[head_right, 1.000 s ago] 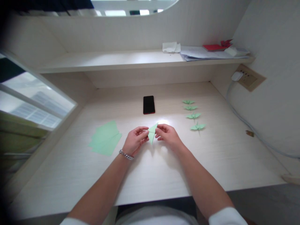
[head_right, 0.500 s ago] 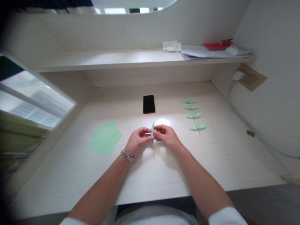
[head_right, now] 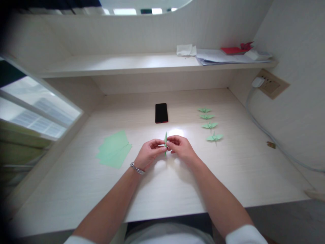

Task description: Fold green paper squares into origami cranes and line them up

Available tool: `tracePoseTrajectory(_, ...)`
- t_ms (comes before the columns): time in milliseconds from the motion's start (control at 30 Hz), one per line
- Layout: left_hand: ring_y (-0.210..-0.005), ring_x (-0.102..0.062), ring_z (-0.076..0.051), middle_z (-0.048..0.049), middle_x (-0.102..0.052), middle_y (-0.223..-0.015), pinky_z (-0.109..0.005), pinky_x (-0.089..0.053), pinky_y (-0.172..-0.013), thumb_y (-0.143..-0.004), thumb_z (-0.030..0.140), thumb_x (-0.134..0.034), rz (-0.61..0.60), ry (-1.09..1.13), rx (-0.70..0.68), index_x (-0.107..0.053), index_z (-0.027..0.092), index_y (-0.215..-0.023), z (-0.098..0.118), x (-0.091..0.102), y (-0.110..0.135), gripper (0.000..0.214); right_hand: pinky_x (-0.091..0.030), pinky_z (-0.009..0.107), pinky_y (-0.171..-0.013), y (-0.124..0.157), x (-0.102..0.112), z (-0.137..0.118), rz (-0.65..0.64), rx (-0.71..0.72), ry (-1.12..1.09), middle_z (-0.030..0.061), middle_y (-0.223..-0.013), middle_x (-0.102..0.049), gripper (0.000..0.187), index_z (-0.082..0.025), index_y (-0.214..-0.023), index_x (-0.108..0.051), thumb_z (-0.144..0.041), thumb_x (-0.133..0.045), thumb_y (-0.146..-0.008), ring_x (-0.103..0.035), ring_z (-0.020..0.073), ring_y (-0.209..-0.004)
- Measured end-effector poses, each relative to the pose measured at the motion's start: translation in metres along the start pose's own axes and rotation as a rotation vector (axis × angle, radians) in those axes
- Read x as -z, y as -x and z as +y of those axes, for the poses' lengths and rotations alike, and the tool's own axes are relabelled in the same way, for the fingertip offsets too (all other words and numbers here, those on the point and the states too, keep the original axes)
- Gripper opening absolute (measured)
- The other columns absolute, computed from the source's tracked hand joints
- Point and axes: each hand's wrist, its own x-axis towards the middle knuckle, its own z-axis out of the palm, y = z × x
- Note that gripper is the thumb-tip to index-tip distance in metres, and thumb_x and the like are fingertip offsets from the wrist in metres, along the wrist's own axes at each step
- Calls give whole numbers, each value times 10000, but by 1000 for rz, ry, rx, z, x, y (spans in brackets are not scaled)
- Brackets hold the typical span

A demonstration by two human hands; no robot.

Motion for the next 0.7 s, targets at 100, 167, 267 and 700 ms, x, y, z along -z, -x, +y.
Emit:
tracePoseTrajectory(100, -747, -684, -198, -96, -711, -806, -324, -520, -724, -579, 201, -828, 3, 5, 4, -646, 103, -864, 1, 0, 0, 352, -476, 251, -570, 0, 0, -2, 1, -7, 10, 27, -817, -675, 347, -185, -958, -644, -410, -717, -704, -623, 148, -689)
tracePoseTrajectory(167, -746, -680, -193, -95, -708, -809, -318, -518, -717, -590, 205, -822, 5, -3, 5, -641, 104, -870, 1, 0, 0, 348, -476, 250, -563, 0, 0, -3, 3, -4, 21, 27, -808, -672, 335, -183, -961, -640, -403, -705, -716, -620, 145, -675)
tracePoseTrajectory(267, -729, -667, -170, -79, -693, -811, -292, -515, -688, -609, 216, -810, 39, -28, -12, -628, 110, -865, -1, 1, -2, 331, -494, 265, -575, -1, 0, -1, 16, 10, 56, 37, -814, -673, 315, -180, -976, -633, -391, -670, -744, -625, 151, -671)
tracePoseTrajectory(700, -1013, -650, -227, -135, -552, -1266, -363, -524, -903, -677, 201, -771, -26, -61, -194, -535, 180, -1088, -5, -12, 5, 473, -496, 293, -609, -1, -7, 11, 195, 94, 265, 53, -841, -689, 305, -176, -947, -684, -157, -568, -665, -626, 197, -726)
